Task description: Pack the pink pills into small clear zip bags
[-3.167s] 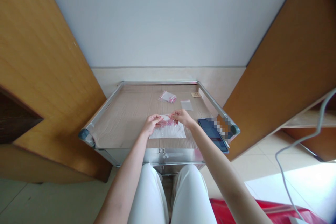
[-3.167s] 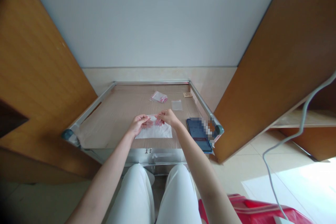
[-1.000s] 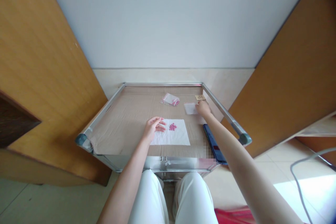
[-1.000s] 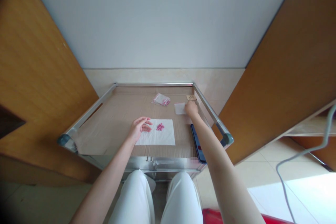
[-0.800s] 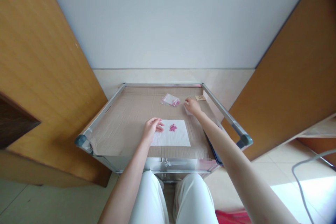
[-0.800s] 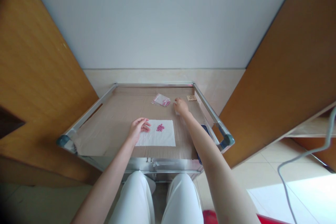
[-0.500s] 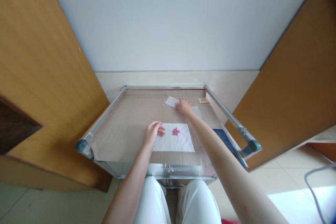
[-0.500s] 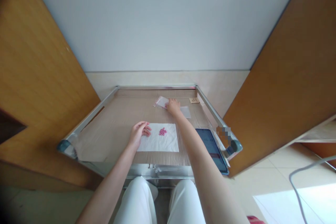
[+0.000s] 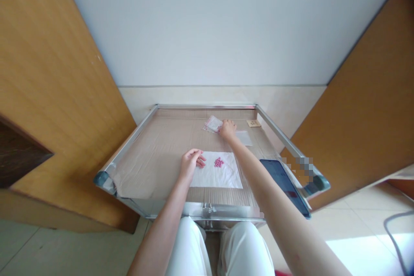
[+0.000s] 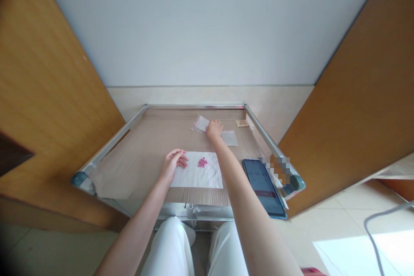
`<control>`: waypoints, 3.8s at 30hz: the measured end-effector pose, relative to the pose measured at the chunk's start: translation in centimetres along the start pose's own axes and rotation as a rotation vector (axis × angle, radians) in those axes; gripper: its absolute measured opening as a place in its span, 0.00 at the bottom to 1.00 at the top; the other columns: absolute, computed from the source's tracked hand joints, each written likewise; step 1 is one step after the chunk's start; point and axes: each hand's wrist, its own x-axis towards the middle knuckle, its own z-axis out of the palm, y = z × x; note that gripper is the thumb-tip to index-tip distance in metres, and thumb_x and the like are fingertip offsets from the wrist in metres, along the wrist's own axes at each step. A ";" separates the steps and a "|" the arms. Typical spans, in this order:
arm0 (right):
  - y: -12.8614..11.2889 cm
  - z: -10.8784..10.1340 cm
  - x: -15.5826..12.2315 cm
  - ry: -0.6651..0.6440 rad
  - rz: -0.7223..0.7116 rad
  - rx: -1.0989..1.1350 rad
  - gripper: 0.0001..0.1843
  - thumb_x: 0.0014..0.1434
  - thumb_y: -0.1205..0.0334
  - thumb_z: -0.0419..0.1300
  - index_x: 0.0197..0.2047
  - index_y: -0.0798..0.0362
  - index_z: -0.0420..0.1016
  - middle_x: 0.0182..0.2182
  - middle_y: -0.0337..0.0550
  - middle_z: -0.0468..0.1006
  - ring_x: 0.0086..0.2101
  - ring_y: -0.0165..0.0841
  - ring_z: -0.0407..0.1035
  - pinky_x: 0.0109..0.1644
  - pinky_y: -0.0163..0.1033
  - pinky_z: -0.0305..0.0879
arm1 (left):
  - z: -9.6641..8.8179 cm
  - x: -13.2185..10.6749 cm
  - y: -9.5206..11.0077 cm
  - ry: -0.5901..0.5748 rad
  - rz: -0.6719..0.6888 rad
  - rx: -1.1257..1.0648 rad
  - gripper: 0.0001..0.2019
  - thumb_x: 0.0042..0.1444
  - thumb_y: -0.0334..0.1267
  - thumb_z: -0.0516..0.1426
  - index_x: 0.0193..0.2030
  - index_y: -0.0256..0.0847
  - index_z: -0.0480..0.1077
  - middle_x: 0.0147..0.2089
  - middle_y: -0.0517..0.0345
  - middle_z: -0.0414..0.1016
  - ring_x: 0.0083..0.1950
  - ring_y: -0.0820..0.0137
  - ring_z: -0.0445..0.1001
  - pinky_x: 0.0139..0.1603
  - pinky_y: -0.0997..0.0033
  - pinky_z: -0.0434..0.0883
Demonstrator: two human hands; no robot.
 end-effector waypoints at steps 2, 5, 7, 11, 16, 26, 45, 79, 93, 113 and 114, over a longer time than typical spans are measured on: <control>0.0 0.2 -0.1 0.013 0.035 0.067 0.13 0.52 0.65 0.50 0.41 0.59 0.67 0.42 0.56 0.68 0.45 0.44 0.58 0.45 0.46 0.53 | 0.0 -0.1 0.1 0.002 0.003 0.001 0.12 0.43 0.43 0.54 0.29 0.35 0.65 0.20 0.58 0.70 0.16 0.74 0.67 0.16 0.77 0.63; 0.2 0.3 -0.5 0.072 0.078 0.197 0.11 0.51 0.63 0.51 0.35 0.57 0.71 0.39 0.53 0.70 0.44 0.42 0.59 0.45 0.45 0.53 | 0.1 -0.1 0.3 0.001 0.018 0.001 0.12 0.43 0.43 0.54 0.29 0.35 0.65 0.20 0.58 0.70 0.16 0.74 0.67 0.16 0.77 0.63; 0.3 0.3 -0.8 0.139 0.120 0.310 0.10 0.49 0.62 0.51 0.32 0.56 0.72 0.38 0.51 0.71 0.43 0.41 0.60 0.44 0.43 0.54 | 0.0 -0.2 0.2 -0.001 0.027 -0.002 0.12 0.43 0.44 0.55 0.29 0.35 0.65 0.20 0.58 0.70 0.16 0.74 0.67 0.16 0.77 0.63; 0.3 -0.5 -1.6 0.184 0.197 0.723 0.13 0.46 0.57 0.54 0.29 0.58 0.72 0.30 0.48 0.73 0.34 0.35 0.65 0.36 0.36 0.57 | 0.0 -0.1 0.0 -0.003 0.061 -0.009 0.13 0.44 0.44 0.55 0.30 0.34 0.66 0.20 0.58 0.70 0.17 0.75 0.67 0.17 0.77 0.63; -0.3 -2.5 -4.5 0.085 0.215 1.206 0.15 0.39 0.53 0.58 0.23 0.58 0.71 0.19 0.39 0.70 0.22 0.27 0.61 0.27 0.32 0.54 | 0.0 0.0 -0.3 0.018 0.161 -0.012 0.13 0.46 0.45 0.55 0.33 0.35 0.65 0.24 0.57 0.70 0.23 0.74 0.69 0.20 0.77 0.65; -1.6 -3.5 -13.5 -0.126 0.141 1.357 0.17 0.39 0.49 0.60 0.25 0.56 0.71 0.21 0.39 0.71 0.21 0.25 0.62 0.24 0.30 0.55 | 0.3 -0.4 0.0 0.074 0.316 0.039 0.17 0.46 0.44 0.56 0.42 0.38 0.66 0.37 0.52 0.71 0.38 0.71 0.71 0.36 0.74 0.67; 0.3 -6.0 -14.4 0.015 -0.217 1.093 0.17 0.51 0.51 0.53 0.36 0.56 0.73 0.30 0.45 0.75 0.29 0.29 0.66 0.33 0.33 0.60 | 0.2 -1.1 -0.5 -0.174 0.132 -0.032 0.12 0.40 0.42 0.61 0.25 0.34 0.67 0.24 0.57 0.72 0.25 0.76 0.68 0.27 0.77 0.64; -0.8 -8.2 -15.3 -0.649 0.023 1.476 0.12 0.45 0.58 0.60 0.28 0.59 0.71 0.23 0.46 0.76 0.24 0.30 0.71 0.26 0.31 0.65 | 0.1 -2.2 3.6 -0.305 0.328 0.317 0.11 0.49 0.45 0.53 0.27 0.38 0.67 0.22 0.62 0.64 0.21 0.78 0.59 0.21 0.79 0.57; -0.9 -7.4 -15.4 -0.609 0.008 1.401 0.09 0.41 0.62 0.62 0.25 0.59 0.69 0.18 0.41 0.73 0.19 0.28 0.69 0.26 0.34 0.69 | 0.1 -2.4 3.9 -0.264 0.332 0.298 0.10 0.44 0.41 0.57 0.31 0.40 0.64 0.31 0.58 0.69 0.32 0.74 0.67 0.33 0.76 0.62; -1.6 -5.1 -16.3 -0.354 -0.119 1.066 0.04 0.41 0.72 0.53 0.21 0.55 0.64 0.14 0.36 0.70 0.17 0.26 0.66 0.20 0.28 0.59 | -0.2 -1.2 2.2 -0.329 0.573 0.732 0.07 0.43 0.30 0.52 0.17 0.39 0.64 0.43 0.53 0.69 0.44 0.68 0.67 0.46 0.67 0.61; -1.6 -5.1 -16.3 -0.338 -0.128 1.037 0.04 0.40 0.72 0.52 0.20 0.54 0.63 0.14 0.36 0.70 0.17 0.27 0.66 0.20 0.28 0.58 | -0.2 -1.1 2.1 -0.329 0.575 0.751 0.07 0.43 0.29 0.52 0.17 0.39 0.63 0.43 0.53 0.69 0.43 0.68 0.68 0.45 0.67 0.62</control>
